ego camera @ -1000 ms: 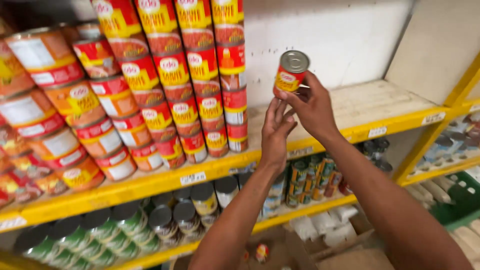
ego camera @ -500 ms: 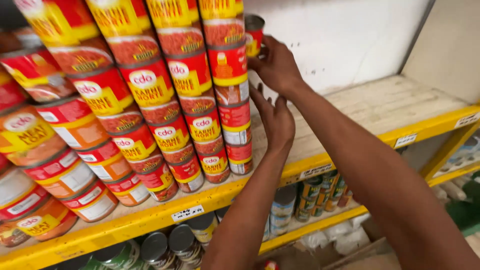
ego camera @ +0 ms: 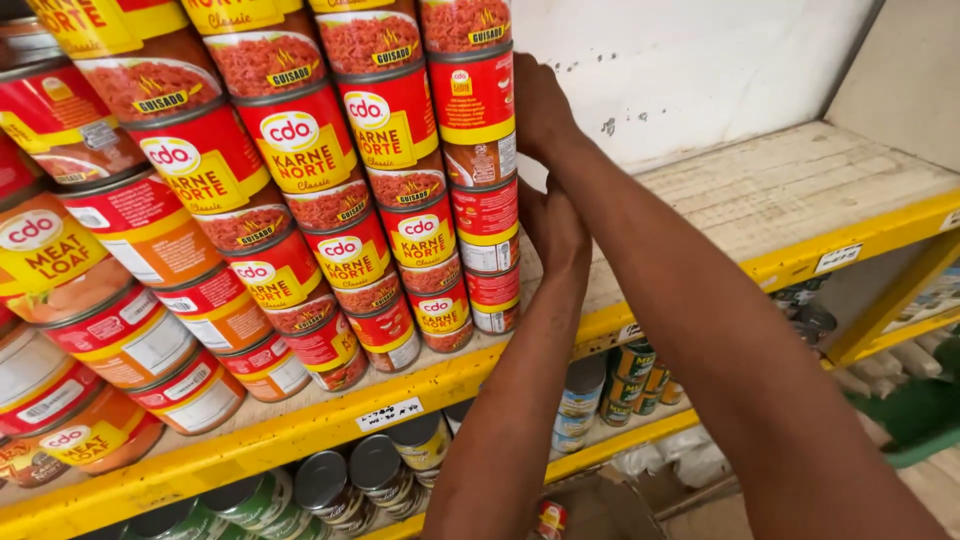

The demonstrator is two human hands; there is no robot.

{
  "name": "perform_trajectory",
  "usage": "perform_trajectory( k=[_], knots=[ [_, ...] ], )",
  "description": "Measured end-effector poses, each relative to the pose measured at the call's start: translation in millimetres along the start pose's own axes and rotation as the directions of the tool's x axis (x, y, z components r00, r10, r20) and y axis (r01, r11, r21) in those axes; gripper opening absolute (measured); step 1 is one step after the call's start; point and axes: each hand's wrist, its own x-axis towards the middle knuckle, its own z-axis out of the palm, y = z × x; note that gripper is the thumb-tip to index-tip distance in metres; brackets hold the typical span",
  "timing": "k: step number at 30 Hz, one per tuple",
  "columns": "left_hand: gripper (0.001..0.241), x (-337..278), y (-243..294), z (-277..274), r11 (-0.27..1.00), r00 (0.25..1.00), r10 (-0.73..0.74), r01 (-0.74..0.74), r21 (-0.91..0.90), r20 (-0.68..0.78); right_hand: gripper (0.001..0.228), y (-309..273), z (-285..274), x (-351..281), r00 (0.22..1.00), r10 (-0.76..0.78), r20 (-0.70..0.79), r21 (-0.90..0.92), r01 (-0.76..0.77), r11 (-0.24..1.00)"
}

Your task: Stocking canned goods onto grocery store shelves from a cardboard box.

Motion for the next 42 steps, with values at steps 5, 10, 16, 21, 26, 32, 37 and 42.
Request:
perform_trajectory(
  k=[5,10,16,21,26,32,37,42],
  knots=[
    [0.082,2.1,-22.6,-2.9,0.999,0.999,0.021,-0.021,-0.026,0.034,0.038,-14.1,-10.1,-17.0,0.994,0.110,0.006,0.202,-0.109,0.973],
    [0.081,-3.0,-41.1,-4.3,0.966,0.989,0.139,-0.146,0.212,0.048,0.040,-9.5,-12.5,-37.3,0.983,0.181,0.041,0.210,-0.185,0.960],
    [0.088,-18.0,-6.5,-3.3,0.840,0.914,0.324,-0.396,0.371,0.243,0.030,-23.7,-70.2,-76.7,0.968,0.243,0.058,0.134,-0.249,0.959],
    [0.080,-28.3,7.0,-8.4,0.768,0.867,0.375,-0.488,0.415,0.326,0.029,-31.3,-108.2,-109.4,0.963,0.196,0.183,-0.148,-0.170,0.974],
    [0.070,-49.9,30.2,-20.6,0.600,0.684,0.570,-0.725,0.338,0.455,0.018,-16.1,-135.8,-156.1,0.956,0.066,0.285,-0.317,0.029,0.948],
    [0.074,-120.3,57.7,-74.7,0.720,0.621,0.166,-0.607,0.337,0.766,0.017,-26.2,-179.4,-236.9,0.914,-0.054,0.403,-0.431,0.241,0.870],
    [0.074,-166.1,62.6,-168.0,0.598,0.453,0.264,-0.770,0.223,0.852,0.026,-55.8,-165.5,-319.7,0.932,-0.335,0.139,-0.076,0.348,0.935],
    [0.051,-229.0,21.5,-308.5,0.599,0.638,0.198,-0.680,0.424,0.744,0.027,-75.3,-127.2,-403.4,0.963,-0.248,0.103,0.011,0.249,0.969]
  ],
)
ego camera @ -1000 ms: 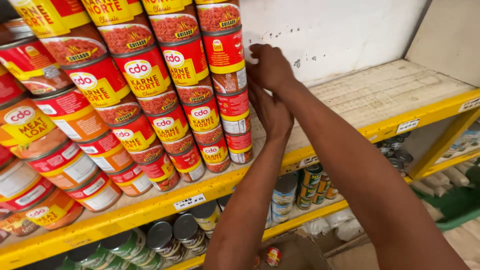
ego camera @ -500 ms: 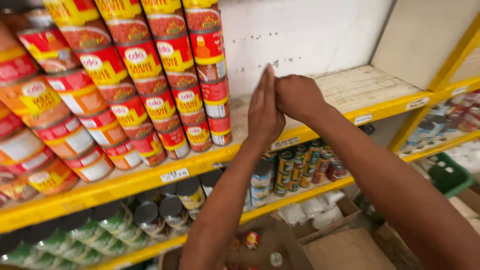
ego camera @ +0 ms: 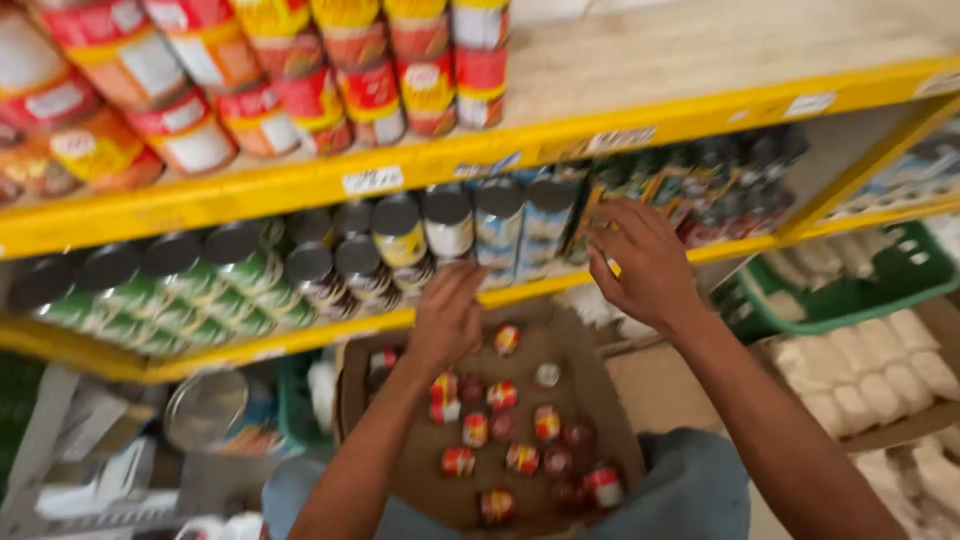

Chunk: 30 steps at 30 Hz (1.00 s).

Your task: Stocking canned goods onto grocery store shelves from a cardboard box.

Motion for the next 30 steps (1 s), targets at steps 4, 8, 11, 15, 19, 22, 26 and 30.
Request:
perform_trajectory(
  k=[4,8,11,15,19,22,26,30],
  knots=[
    [0.041,-115.6,-2.0,-12.8,0.940,0.940,-0.339,0.336,0.063,0.040,0.025,-23.2,57.4,-63.8,0.971,0.230,0.060,0.212,-0.237,0.948],
    [0.039,-224.0,18.6,0.1,0.771,0.772,-0.634,0.636,0.030,-0.047,0.035,-55.6,125.4,-123.6,0.927,0.359,0.111,0.381,-0.373,0.846],
    [0.018,-421.9,-48.1,98.5,0.321,0.320,-0.941,0.947,-0.002,0.109,0.042,-100.2,151.5,-138.0,0.712,0.547,0.441,0.408,-0.702,0.584],
    [0.021,-374.2,-30.4,78.3,0.408,0.414,-0.910,0.901,-0.148,0.012,0.031,-129.9,219.7,-195.1,0.848,0.433,0.307,0.514,-0.530,0.674],
    [0.027,-360.7,-28.6,82.8,0.206,0.206,-0.969,0.978,-0.011,0.135,0.037,-147.3,231.1,-216.1,0.761,0.463,0.454,0.460,-0.645,0.610],
    [0.031,-335.6,-19.5,75.4,0.028,-0.007,-0.964,0.992,0.127,0.265,0.031,-146.6,250.0,-244.6,0.717,0.477,0.509,0.430,-0.692,0.581],
    [0.035,-395.3,-38.4,112.3,0.198,0.098,-0.929,0.946,0.256,0.357,0.028,-158.6,249.9,-261.9,0.616,0.496,0.612,0.350,-0.773,0.529],
    [0.040,-411.9,-38.7,126.8,0.131,0.028,-0.922,0.961,0.244,0.387,0.032,-172.4,270.9,-304.5,0.699,0.440,0.563,0.430,-0.703,0.567]
  ],
)
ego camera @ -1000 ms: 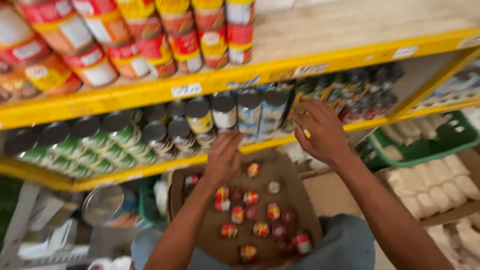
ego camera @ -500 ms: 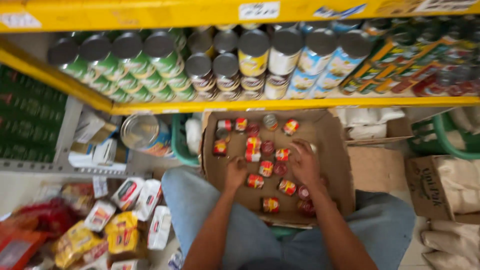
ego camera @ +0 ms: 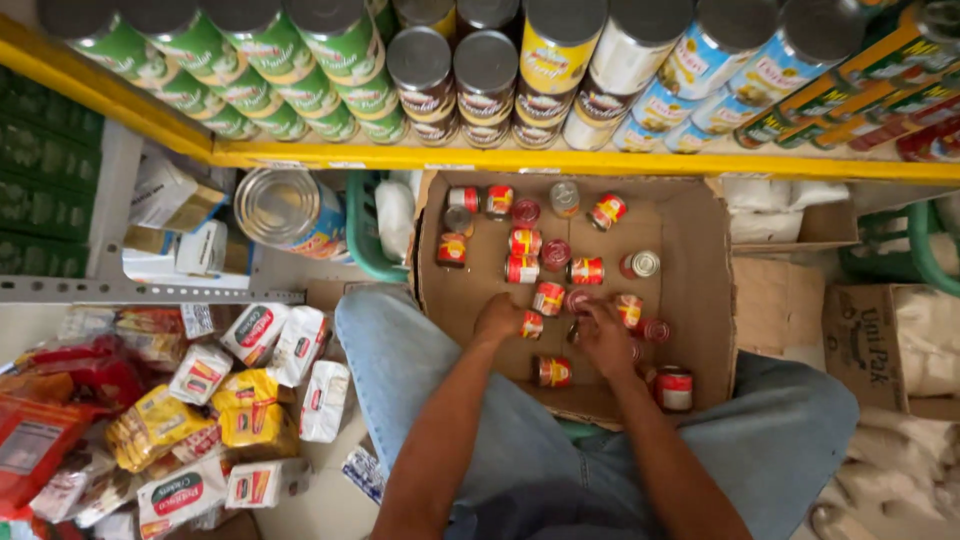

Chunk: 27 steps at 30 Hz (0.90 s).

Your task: Stocking canned goods onto grocery store shelves from a cardboard box.

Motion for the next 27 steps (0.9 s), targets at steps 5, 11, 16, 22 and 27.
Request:
perform_trajectory(
  k=[5,11,16,22,27],
  knots=[
    [0.036,-21.8,32.6,-26.1,0.980,0.985,-0.115,0.092,0.175,0.131,0.037,-35.1,-5.3,1.2,0.997,-0.011,0.072,-0.061,0.015,0.998],
    [0.034,-30.0,45.5,-39.6,0.970,0.971,-0.172,0.138,0.199,0.168,0.036,-23.1,-0.8,-2.0,0.996,0.001,0.092,-0.112,0.009,0.994],
    [0.035,-38.2,52.8,-45.5,0.971,0.974,-0.183,0.158,0.178,0.132,0.027,-42.3,-5.0,-4.7,0.956,0.211,0.206,-0.057,-0.203,0.977],
    [0.037,-45.5,62.9,-50.7,0.935,0.943,-0.277,0.219,0.278,0.187,0.036,-73.8,-1.9,-18.1,0.726,0.174,0.665,-0.238,-0.015,0.971],
    [0.034,-49.1,63.5,-50.3,0.964,0.956,-0.211,0.169,0.207,0.204,0.057,-76.2,1.2,-22.6,0.655,0.209,0.726,-0.367,0.112,0.923]
  ],
)
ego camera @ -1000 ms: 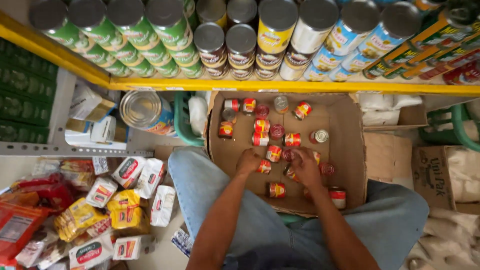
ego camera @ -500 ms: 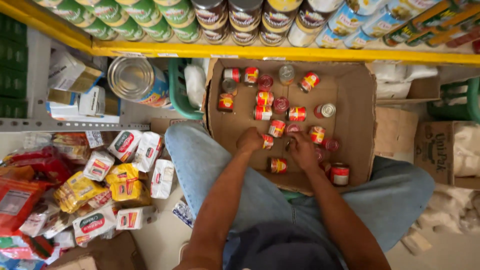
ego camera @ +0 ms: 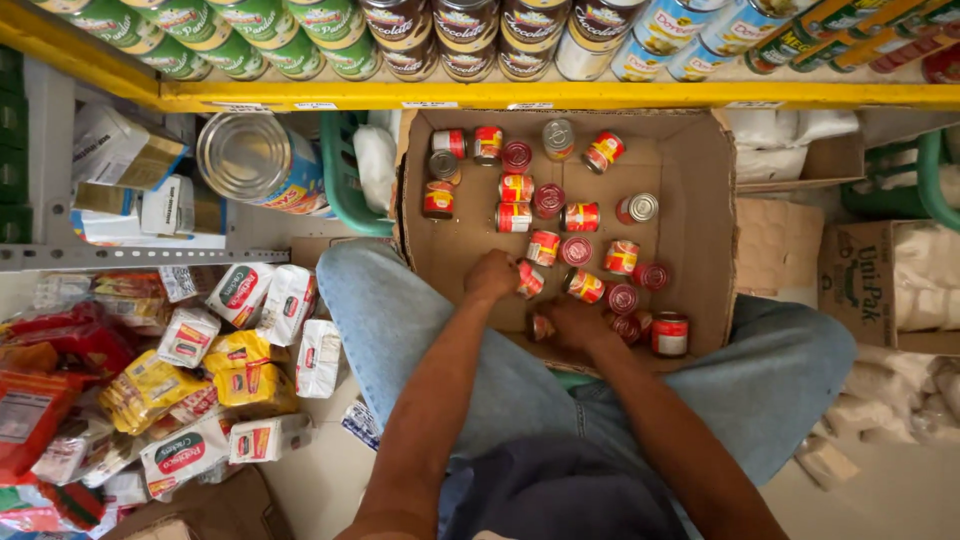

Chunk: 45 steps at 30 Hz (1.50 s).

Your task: Stocking canned goods onto grocery store shelves from a cardboard box.

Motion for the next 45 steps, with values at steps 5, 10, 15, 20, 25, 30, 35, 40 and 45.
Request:
perform_trajectory(
  k=[5,10,15,20,25,30,35,40,45],
  knots=[
    [0.031,6.8,-5.8,5.9,0.997,0.997,0.072,-0.072,0.026,-0.017,0.064,20.9,17.4,8.7,0.999,0.035,-0.012,0.099,-0.034,0.995],
    [0.035,-1.0,0.2,0.3,0.999,1.000,0.022,-0.022,0.030,-0.002,0.055,47.3,35.3,17.5,0.997,0.075,-0.009,0.353,-0.067,0.933],
    [0.034,-5.3,4.3,-3.8,0.999,0.999,0.034,-0.035,0.012,0.038,0.071,60.6,44.3,24.4,0.985,0.071,-0.160,0.492,0.017,0.870],
    [0.031,-2.7,1.9,-0.8,0.997,0.997,0.060,-0.061,0.039,0.040,0.066,46.5,29.2,19.7,0.950,0.019,-0.313,0.554,0.165,0.816],
    [0.031,-3.4,2.2,0.6,0.995,0.995,0.091,-0.092,0.033,0.036,0.052,51.6,32.6,23.3,0.910,0.110,-0.401,0.495,0.115,0.861],
    [0.032,11.3,-8.0,14.3,0.985,0.988,0.156,-0.157,0.072,0.017,0.036,61.6,17.7,29.9,0.831,0.237,-0.503,0.589,0.129,0.798],
    [0.034,7.8,-1.1,11.7,0.992,0.993,0.119,-0.118,0.041,-0.011,0.025,91.1,-14.9,53.7,0.479,0.049,-0.877,0.191,0.253,0.948],
    [0.031,15.0,-4.0,27.0,0.985,0.981,0.171,-0.174,-0.022,-0.093,0.051,88.9,-86.4,100.3,0.634,0.174,-0.754,0.306,0.105,0.946],
    [0.032,8.5,5.8,25.3,0.981,0.975,0.184,-0.191,-0.045,-0.127,0.066,61.4,-143.3,147.2,0.721,0.020,-0.693,0.046,0.017,0.999]
  ],
)
